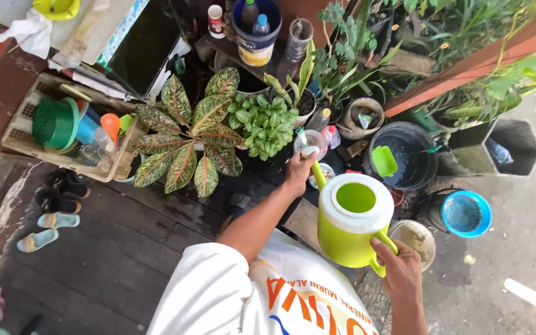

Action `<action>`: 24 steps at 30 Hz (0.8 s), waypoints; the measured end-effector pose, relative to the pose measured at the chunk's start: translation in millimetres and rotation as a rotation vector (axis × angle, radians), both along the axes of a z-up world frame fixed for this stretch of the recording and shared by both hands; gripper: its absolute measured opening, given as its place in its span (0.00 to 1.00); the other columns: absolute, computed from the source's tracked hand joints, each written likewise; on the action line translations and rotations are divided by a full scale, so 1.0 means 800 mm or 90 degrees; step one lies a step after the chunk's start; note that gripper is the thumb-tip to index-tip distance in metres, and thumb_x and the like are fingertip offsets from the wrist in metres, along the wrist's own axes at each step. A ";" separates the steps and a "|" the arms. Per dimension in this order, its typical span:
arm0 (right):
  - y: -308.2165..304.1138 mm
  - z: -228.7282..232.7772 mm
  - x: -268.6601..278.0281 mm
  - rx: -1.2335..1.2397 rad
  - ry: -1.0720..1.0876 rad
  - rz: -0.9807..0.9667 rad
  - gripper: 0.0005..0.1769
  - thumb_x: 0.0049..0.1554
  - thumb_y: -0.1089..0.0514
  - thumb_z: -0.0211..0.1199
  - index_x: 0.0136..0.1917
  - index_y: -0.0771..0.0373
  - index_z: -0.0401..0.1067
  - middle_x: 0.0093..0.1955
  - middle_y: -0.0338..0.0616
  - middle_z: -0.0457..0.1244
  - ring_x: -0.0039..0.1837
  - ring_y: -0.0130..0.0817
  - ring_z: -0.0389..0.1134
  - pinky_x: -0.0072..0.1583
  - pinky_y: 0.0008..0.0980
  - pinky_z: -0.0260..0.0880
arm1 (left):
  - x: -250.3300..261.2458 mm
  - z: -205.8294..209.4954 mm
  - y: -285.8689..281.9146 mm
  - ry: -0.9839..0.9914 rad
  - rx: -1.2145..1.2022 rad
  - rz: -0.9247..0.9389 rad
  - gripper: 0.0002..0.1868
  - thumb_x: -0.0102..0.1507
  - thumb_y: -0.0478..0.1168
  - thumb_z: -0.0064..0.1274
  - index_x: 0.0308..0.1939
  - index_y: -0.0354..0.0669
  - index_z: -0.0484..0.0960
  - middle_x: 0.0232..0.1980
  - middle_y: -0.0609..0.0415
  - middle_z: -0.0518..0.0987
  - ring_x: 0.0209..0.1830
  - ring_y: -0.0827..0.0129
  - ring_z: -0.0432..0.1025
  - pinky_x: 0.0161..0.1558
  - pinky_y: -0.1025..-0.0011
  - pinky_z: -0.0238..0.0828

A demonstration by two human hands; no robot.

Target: The recorder uses a green watering can to water various potted plants in an outdoor garden area.

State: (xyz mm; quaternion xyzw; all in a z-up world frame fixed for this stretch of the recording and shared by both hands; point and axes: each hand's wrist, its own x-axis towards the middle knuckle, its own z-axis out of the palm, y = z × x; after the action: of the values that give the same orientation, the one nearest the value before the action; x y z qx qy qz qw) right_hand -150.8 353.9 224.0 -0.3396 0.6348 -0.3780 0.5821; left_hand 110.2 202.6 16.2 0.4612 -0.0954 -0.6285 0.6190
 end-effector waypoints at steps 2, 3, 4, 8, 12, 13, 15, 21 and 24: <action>-0.008 0.000 -0.001 -0.002 0.011 0.008 0.09 0.55 0.61 0.69 0.43 0.72 0.77 0.31 0.34 0.60 0.32 0.20 0.55 0.35 0.25 0.50 | -0.006 -0.012 -0.005 0.008 -0.002 -0.002 0.22 0.63 0.46 0.61 0.57 0.39 0.77 0.46 0.56 0.77 0.42 0.71 0.74 0.41 0.70 0.77; -0.012 0.000 0.001 0.001 0.019 0.015 0.10 0.55 0.60 0.69 0.43 0.72 0.78 0.31 0.34 0.60 0.32 0.20 0.55 0.35 0.25 0.50 | -0.006 -0.019 -0.007 0.013 0.000 -0.004 0.22 0.64 0.46 0.61 0.57 0.39 0.77 0.46 0.56 0.77 0.41 0.71 0.74 0.41 0.69 0.77; -0.014 -0.006 -0.001 -0.001 0.021 0.013 0.10 0.55 0.60 0.69 0.43 0.72 0.78 0.31 0.34 0.60 0.32 0.20 0.55 0.35 0.25 0.50 | -0.004 -0.017 -0.012 0.015 -0.002 -0.005 0.22 0.64 0.46 0.61 0.57 0.39 0.77 0.46 0.56 0.77 0.41 0.71 0.74 0.41 0.69 0.77; -0.023 0.006 0.012 0.016 0.080 0.038 0.12 0.55 0.58 0.70 0.43 0.72 0.77 0.31 0.33 0.59 0.33 0.21 0.54 0.35 0.26 0.50 | -0.005 -0.025 -0.012 0.058 0.018 0.000 0.21 0.63 0.46 0.60 0.56 0.41 0.77 0.46 0.57 0.77 0.42 0.70 0.75 0.42 0.69 0.78; -0.044 0.008 0.029 0.031 0.116 0.058 0.14 0.54 0.56 0.71 0.42 0.72 0.77 0.31 0.34 0.60 0.33 0.22 0.56 0.35 0.27 0.51 | 0.003 -0.048 -0.036 0.077 0.052 -0.001 0.20 0.64 0.46 0.60 0.55 0.42 0.78 0.46 0.57 0.77 0.41 0.71 0.74 0.42 0.69 0.77; -0.048 0.014 0.035 0.033 0.119 0.056 0.14 0.54 0.56 0.71 0.42 0.72 0.77 0.31 0.34 0.60 0.33 0.22 0.56 0.35 0.27 0.51 | 0.005 -0.050 -0.038 0.080 0.055 -0.003 0.20 0.64 0.46 0.60 0.55 0.42 0.78 0.46 0.57 0.77 0.41 0.71 0.74 0.42 0.69 0.77; -0.054 0.022 0.049 0.023 0.112 0.060 0.13 0.53 0.56 0.71 0.43 0.70 0.78 0.31 0.33 0.61 0.33 0.21 0.55 0.35 0.26 0.52 | 0.010 -0.055 -0.040 0.111 0.059 0.005 0.20 0.63 0.46 0.60 0.56 0.43 0.78 0.46 0.57 0.77 0.42 0.71 0.74 0.42 0.69 0.77; -0.069 0.022 0.051 0.018 0.124 0.073 0.13 0.54 0.56 0.71 0.42 0.70 0.77 0.31 0.34 0.61 0.33 0.21 0.55 0.35 0.25 0.52 | 0.018 -0.041 -0.044 0.105 0.073 0.015 0.20 0.63 0.46 0.61 0.56 0.43 0.77 0.47 0.56 0.77 0.42 0.70 0.73 0.43 0.68 0.77; -0.074 0.016 0.044 0.013 0.126 0.077 0.13 0.55 0.56 0.71 0.41 0.71 0.76 0.31 0.35 0.60 0.33 0.21 0.56 0.35 0.26 0.51 | 0.014 -0.053 -0.047 0.128 0.063 0.010 0.21 0.63 0.46 0.61 0.57 0.43 0.77 0.48 0.56 0.76 0.43 0.70 0.73 0.44 0.67 0.77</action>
State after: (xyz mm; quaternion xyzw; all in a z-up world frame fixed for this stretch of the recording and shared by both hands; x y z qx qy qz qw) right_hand -115.3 294.4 237.0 -0.4069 0.6716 -0.3002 0.5416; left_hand 121.2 164.7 -26.5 0.4264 0.0022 -0.6711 0.6065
